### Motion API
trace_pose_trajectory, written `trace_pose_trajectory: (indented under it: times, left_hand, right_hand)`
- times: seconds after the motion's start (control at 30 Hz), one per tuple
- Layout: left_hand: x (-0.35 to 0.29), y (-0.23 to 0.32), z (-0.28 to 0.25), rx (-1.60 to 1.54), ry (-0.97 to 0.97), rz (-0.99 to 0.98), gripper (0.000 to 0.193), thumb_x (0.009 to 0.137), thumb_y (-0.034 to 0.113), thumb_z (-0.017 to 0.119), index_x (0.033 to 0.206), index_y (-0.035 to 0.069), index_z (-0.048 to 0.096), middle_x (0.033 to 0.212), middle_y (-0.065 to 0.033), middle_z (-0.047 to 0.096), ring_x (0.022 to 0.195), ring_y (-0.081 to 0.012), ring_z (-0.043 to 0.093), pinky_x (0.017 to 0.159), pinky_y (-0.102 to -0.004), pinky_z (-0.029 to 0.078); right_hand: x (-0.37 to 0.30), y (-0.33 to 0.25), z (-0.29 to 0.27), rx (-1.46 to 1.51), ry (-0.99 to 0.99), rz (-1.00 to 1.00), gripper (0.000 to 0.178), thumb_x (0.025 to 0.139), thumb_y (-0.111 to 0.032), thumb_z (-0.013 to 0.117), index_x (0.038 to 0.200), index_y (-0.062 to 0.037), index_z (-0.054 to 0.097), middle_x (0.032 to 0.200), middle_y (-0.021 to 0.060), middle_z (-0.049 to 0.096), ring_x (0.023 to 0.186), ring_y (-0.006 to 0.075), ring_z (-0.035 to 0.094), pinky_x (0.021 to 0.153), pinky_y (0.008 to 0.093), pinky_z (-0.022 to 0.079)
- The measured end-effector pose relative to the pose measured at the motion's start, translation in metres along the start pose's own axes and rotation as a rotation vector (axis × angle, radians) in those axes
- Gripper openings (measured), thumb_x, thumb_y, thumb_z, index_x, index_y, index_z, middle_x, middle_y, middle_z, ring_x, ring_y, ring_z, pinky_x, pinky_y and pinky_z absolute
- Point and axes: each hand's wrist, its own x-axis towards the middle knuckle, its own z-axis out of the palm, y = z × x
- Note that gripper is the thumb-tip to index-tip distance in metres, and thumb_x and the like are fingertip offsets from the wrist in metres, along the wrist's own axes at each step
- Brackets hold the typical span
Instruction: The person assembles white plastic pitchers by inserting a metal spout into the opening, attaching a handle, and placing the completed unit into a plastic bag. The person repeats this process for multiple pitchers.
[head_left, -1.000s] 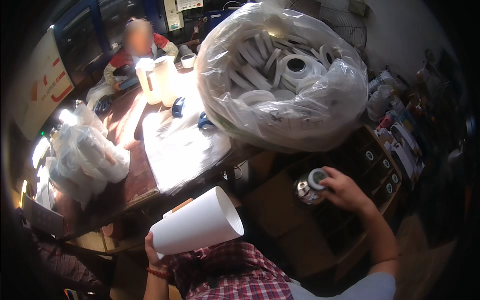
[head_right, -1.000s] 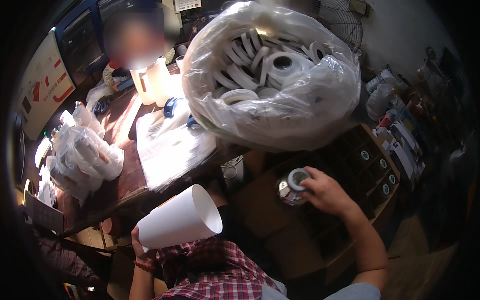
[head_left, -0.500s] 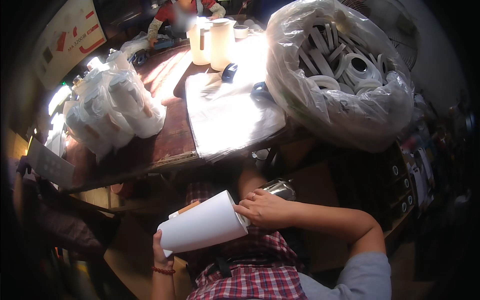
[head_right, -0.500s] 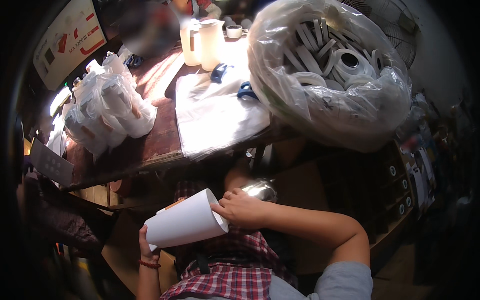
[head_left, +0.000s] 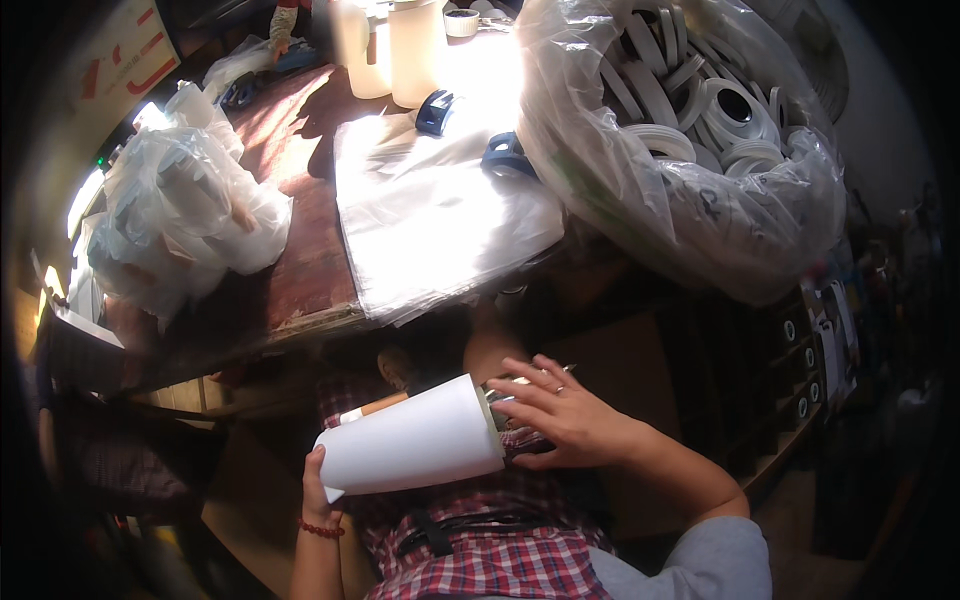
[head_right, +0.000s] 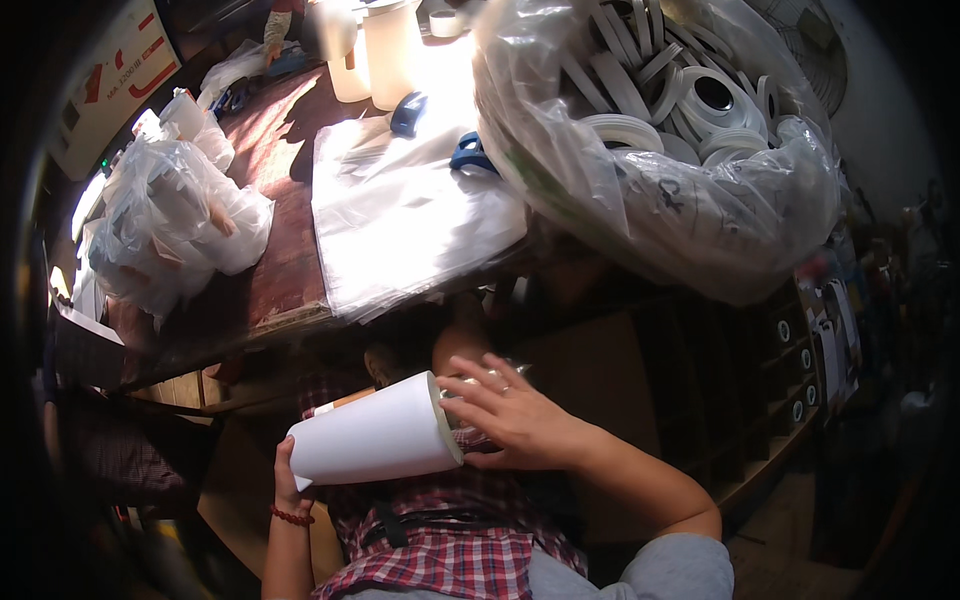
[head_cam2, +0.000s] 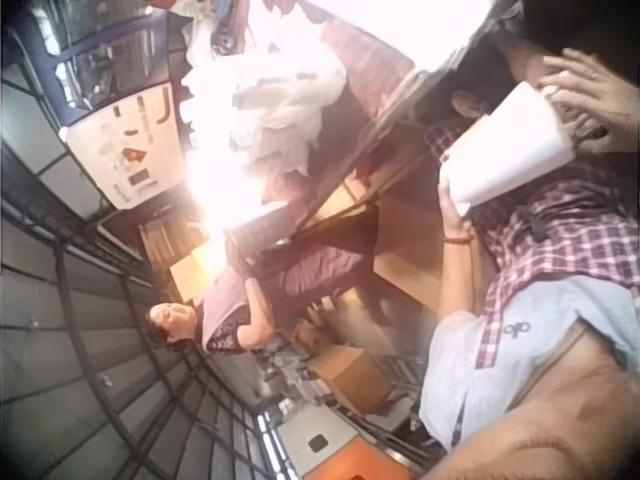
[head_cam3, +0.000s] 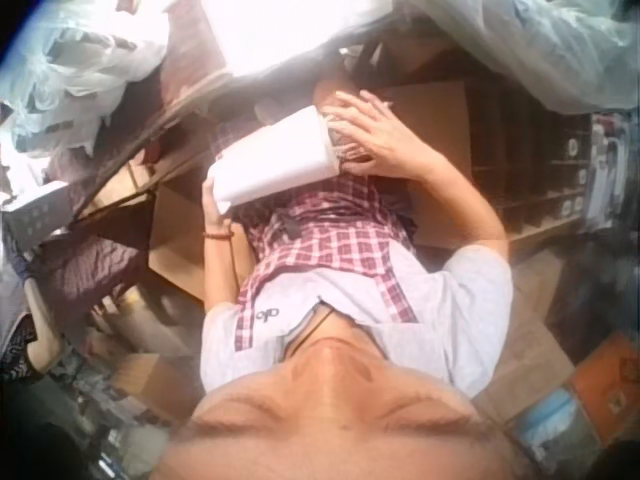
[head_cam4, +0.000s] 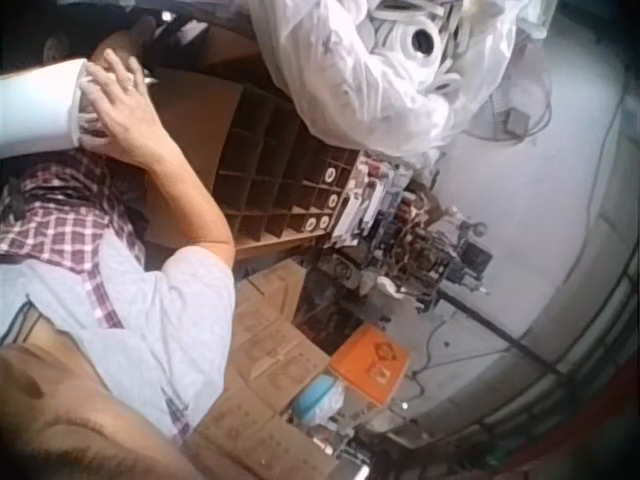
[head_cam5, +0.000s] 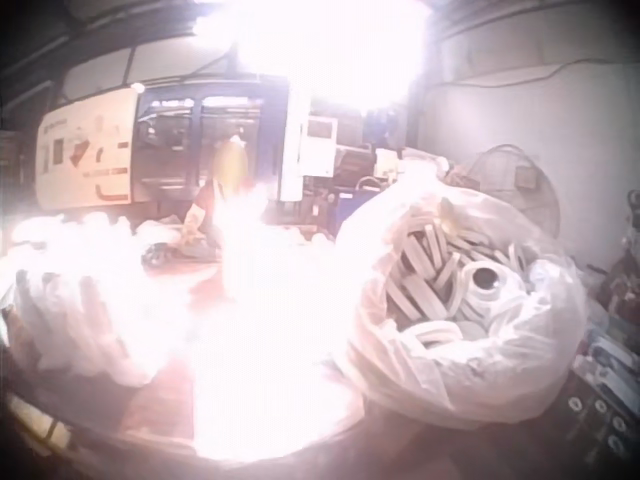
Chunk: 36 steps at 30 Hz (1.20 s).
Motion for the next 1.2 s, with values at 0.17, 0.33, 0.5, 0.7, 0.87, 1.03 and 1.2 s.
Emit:
trace_pose_trajectory:
  times: [0.17,0.33,0.5,0.7,0.87,1.03,1.2]
  left_hand:
    - [-0.002,0.0,0.003,-0.001,0.035,0.002,0.054,0.091,0.039,0.046,0.126,-0.002,0.051,0.115,-0.015,0.061,0.105,-0.0244,0.059,0.091,-0.0354,0.048]
    - [0.0,0.005,0.005,0.006,-0.003,-0.002,0.053,0.09,0.037,0.046,0.126,-0.002,0.05,0.116,-0.0153,0.06,0.106,-0.0248,0.059,0.092,-0.0358,0.048]
    - [0.003,-0.001,-0.005,-0.039,0.015,0.045,0.052,0.092,0.038,0.044,0.124,-0.002,0.052,0.114,-0.0147,0.062,0.101,-0.0247,0.062,0.087,-0.0359,0.051]
    - [-0.002,-0.013,-0.023,-0.122,0.025,0.08,0.051,0.092,0.038,0.044,0.124,-0.001,0.052,0.114,-0.0136,0.062,0.102,-0.0247,0.062,0.088,-0.0359,0.051]
    - [-0.005,-0.011,-0.034,-0.082,-0.006,0.137,0.052,0.092,0.037,0.044,0.126,0.0,0.051,0.117,-0.0129,0.061,0.106,-0.0245,0.06,0.091,-0.036,0.049]
    - [-0.008,-0.008,-0.038,-0.087,-0.027,0.124,0.053,0.091,0.038,0.045,0.128,0.0,0.05,0.12,-0.0134,0.06,0.109,-0.0254,0.059,0.093,-0.0377,0.048]
    - [-0.006,-0.009,-0.049,-0.111,-0.056,0.082,0.056,0.089,0.039,0.047,0.13,0.001,0.049,0.122,-0.0138,0.059,0.11,-0.0262,0.058,0.093,-0.0392,0.048]
  right_hand:
    - [-0.047,0.036,0.014,0.715,0.315,0.509,0.105,0.067,-0.03,0.084,0.149,-0.0101,0.021,0.154,0.0178,0.022,0.142,0.0352,0.021,0.114,0.0475,0.023]
    - [-0.041,0.047,0.036,1.133,0.122,0.551,0.097,0.072,-0.02,0.081,0.148,-0.0085,0.021,0.144,0.0172,0.034,0.123,0.0271,0.047,0.106,0.0409,0.037]
    - [-0.024,0.041,0.026,1.085,0.043,0.469,0.1,0.069,-0.02,0.083,0.147,-0.0096,0.022,0.143,0.0162,0.035,0.125,0.0281,0.044,0.106,0.0409,0.036]
    - [-0.024,0.041,0.035,0.925,-0.023,0.398,0.1,0.068,-0.024,0.085,0.147,-0.0125,0.024,0.145,0.0166,0.034,0.137,0.0322,0.031,0.111,0.0441,0.03]
    - [-0.007,0.033,0.048,0.885,-0.027,0.258,0.101,0.067,-0.024,0.085,0.147,-0.0139,0.025,0.143,0.0154,0.034,0.133,0.0328,0.036,0.108,0.046,0.035]
    - [0.01,0.027,0.058,0.918,-0.046,0.156,0.098,0.067,-0.025,0.086,0.145,-0.0073,0.029,0.138,0.0144,0.041,0.127,0.0275,0.043,0.104,0.0396,0.039]
    - [0.037,0.012,0.062,0.75,-0.172,0.04,0.092,0.07,-0.026,0.083,0.142,-0.0015,0.031,0.135,0.0196,0.044,0.123,0.0319,0.046,0.1,0.038,0.041]
